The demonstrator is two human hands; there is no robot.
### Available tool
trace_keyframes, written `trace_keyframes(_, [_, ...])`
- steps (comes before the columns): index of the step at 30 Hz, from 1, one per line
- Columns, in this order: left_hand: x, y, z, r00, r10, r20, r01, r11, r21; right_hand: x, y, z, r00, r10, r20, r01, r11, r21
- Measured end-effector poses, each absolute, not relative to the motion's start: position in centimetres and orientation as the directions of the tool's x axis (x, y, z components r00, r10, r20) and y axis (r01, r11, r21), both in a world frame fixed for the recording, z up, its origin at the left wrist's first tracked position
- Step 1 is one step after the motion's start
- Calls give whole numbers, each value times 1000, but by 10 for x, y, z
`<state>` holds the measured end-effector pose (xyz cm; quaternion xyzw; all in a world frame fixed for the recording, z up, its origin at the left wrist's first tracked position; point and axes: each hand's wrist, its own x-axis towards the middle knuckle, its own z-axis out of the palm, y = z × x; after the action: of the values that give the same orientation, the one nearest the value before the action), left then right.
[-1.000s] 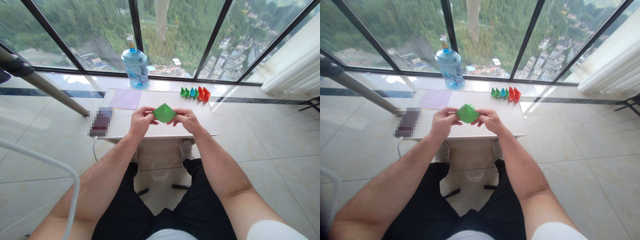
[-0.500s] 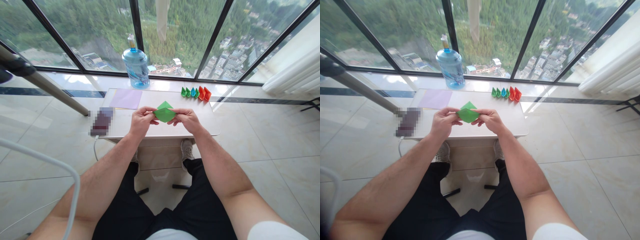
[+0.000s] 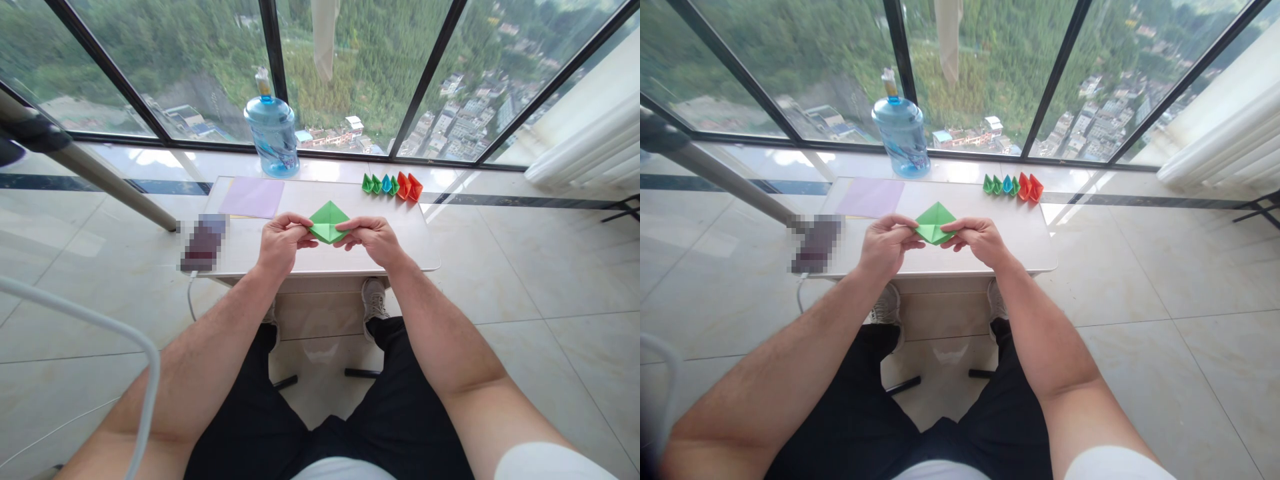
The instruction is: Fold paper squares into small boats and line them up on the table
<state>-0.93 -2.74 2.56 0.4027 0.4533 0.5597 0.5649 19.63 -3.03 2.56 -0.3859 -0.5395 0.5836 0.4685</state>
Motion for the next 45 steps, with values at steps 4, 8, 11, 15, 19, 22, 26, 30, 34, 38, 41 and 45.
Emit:
trace_keyframes(4, [-8,-28,27,-32,995,-98,-295,85,952,196,-31,27,-260,964,51,-115,22,-993])
trace_keyframes(8, [-8,-28,29,-34,994,-104,-309,88,947,196,-30,27,-262,964,44,-99,19,-995])
trace_keyframes(11, [-8,-28,29,-49,995,-85,-295,66,953,195,-30,27,-268,963,32,-88,9,-996])
trace_keyframes(15, [-7,-29,25,-71,997,-40,-245,22,969,192,-31,28,-276,960,35,-60,19,-998])
trace_keyframes(19, [-3,-30,20,-71,997,-3,-163,-9,987,188,-33,31,-264,964,24,10,28,-1000])
trace_keyframes(22, [-2,-29,18,-53,998,-24,-181,14,983,186,-34,31,-244,968,60,36,71,-997])
trace_keyframes(26, [-2,-28,18,-39,999,-30,-220,21,975,181,-34,26,-174,979,107,-9,107,-994])
trace_keyframes(30, [-1,-29,20,-24,999,-41,-239,35,970,172,-31,21,-99,994,44,-36,40,-999])
trace_keyframes(34, [0,-28,19,-31,998,-63,-268,53,962,167,-31,18,-93,994,-57,-43,-61,-997])
trace_keyframes(38, [-2,-23,16,-97,991,-95,-322,59,945,167,-33,20,-125,973,-196,-48,-203,-978])
trace_keyframes(41, [-2,-20,14,-128,987,-93,-328,47,944,165,-35,22,-169,944,-283,-20,-290,-957])
trace_keyframes(45, [-1,-21,13,-146,987,-71,-323,20,946,159,-37,22,-168,946,-276,-62,-290,-955])
